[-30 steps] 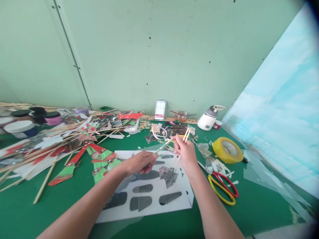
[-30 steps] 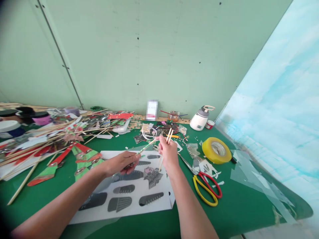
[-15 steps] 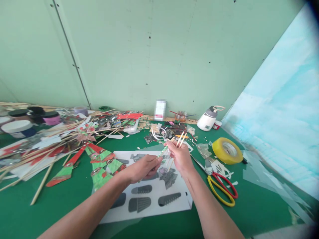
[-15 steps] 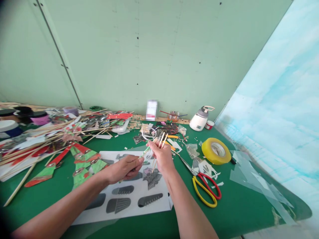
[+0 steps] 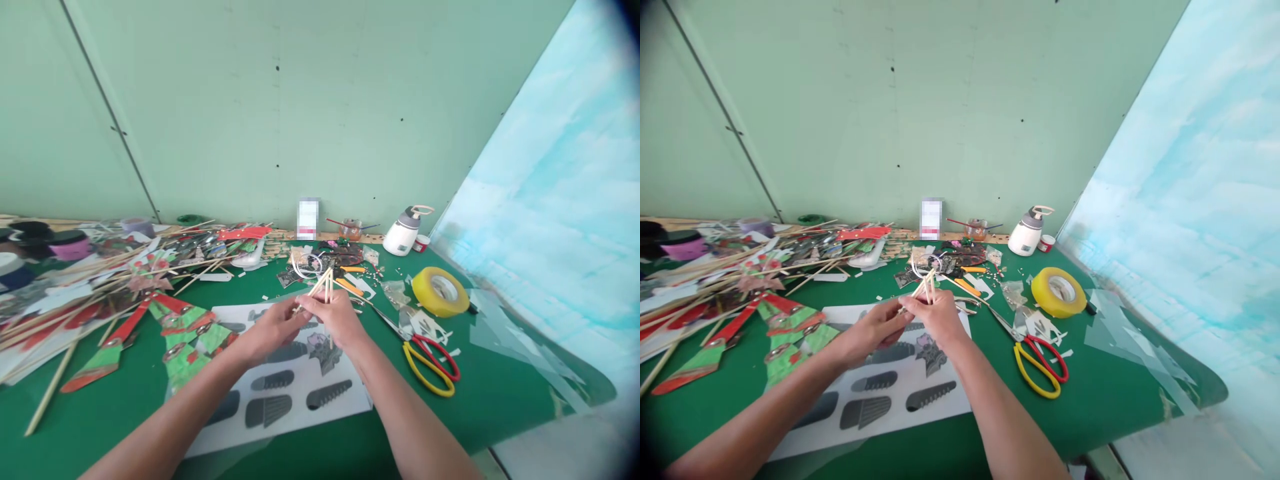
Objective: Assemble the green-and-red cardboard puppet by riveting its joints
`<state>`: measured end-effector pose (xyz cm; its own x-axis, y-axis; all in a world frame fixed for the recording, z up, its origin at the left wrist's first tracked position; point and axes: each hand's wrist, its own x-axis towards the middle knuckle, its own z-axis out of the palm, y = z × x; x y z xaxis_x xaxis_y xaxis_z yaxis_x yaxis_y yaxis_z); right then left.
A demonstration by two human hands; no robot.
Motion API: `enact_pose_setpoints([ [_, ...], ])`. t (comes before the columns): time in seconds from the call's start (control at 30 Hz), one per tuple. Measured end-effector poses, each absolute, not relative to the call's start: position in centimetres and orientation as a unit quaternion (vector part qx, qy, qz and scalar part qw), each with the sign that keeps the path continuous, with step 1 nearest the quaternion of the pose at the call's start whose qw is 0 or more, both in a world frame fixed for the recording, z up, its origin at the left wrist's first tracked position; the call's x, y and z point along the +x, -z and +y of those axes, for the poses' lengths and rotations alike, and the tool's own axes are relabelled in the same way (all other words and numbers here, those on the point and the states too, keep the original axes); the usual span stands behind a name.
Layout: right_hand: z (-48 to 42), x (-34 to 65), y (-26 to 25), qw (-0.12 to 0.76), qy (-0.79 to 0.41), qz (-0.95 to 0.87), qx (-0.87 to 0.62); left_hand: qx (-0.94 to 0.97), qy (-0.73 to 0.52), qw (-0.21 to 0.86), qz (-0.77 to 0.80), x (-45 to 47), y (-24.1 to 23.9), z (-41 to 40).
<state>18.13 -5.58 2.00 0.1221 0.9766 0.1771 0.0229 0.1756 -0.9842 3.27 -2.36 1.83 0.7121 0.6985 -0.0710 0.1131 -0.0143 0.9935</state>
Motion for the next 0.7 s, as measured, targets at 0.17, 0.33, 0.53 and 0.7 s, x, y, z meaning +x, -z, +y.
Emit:
enact_pose_setpoints([
  [0.17,-5.7,19.4,-3.0,0.607,-0.494,-0.452,-0.428,0.645,-0.267,0.649,0.304,2.7,-3.0,-2.3],
  [0.33,-5.4,20.4,-3.5,0.663,-0.505,-0.397,-0.385,0.706,-0.207,0.594,0.327,2.8,-2.9,-2.2],
  [0.53,-5.3,20.5,-3.3,0.672,-0.48,-0.421,-0.374,0.727,-0.162,0.594,0.304,2.6,-2.9,-2.2],
  [0.7,-5.4,19.6,-3.3,0.668,-0.496,-0.415,-0.368,0.708,-0.182,0.609,0.308,3.3,-2.8,-2.8],
])
